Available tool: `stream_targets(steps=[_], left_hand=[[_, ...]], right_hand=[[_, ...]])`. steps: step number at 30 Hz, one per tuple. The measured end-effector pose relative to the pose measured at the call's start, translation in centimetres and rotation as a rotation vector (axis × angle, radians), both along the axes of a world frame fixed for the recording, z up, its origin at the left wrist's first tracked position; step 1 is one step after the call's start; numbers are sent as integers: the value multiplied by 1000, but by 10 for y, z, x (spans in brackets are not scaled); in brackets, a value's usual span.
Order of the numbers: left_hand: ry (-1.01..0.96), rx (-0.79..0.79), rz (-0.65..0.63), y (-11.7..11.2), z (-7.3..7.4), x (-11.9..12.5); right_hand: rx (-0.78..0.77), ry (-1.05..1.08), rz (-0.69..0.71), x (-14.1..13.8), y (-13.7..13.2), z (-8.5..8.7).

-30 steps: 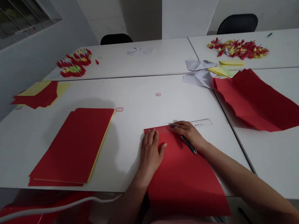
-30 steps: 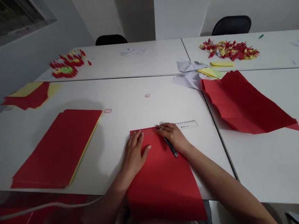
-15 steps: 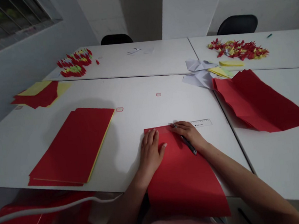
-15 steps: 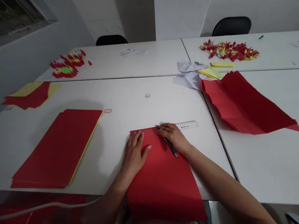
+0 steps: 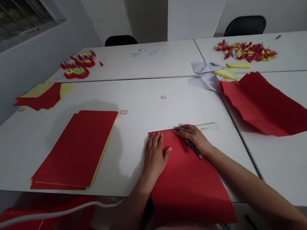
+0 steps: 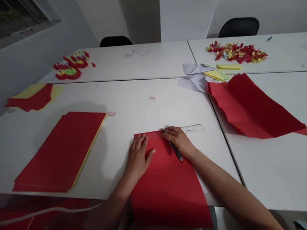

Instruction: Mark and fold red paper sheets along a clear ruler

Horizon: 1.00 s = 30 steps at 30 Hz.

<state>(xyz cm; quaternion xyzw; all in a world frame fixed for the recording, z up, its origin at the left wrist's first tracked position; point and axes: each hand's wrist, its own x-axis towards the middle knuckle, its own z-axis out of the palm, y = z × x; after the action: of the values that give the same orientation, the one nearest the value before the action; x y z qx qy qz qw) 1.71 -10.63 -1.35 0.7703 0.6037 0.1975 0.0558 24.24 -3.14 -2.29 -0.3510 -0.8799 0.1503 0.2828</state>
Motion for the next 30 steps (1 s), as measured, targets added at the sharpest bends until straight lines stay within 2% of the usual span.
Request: stream_targets(steps=[30], left_hand=[[-21,-4,19,0,-1,-1]], right_hand=[[35,-6,-3,-2,0,0]])
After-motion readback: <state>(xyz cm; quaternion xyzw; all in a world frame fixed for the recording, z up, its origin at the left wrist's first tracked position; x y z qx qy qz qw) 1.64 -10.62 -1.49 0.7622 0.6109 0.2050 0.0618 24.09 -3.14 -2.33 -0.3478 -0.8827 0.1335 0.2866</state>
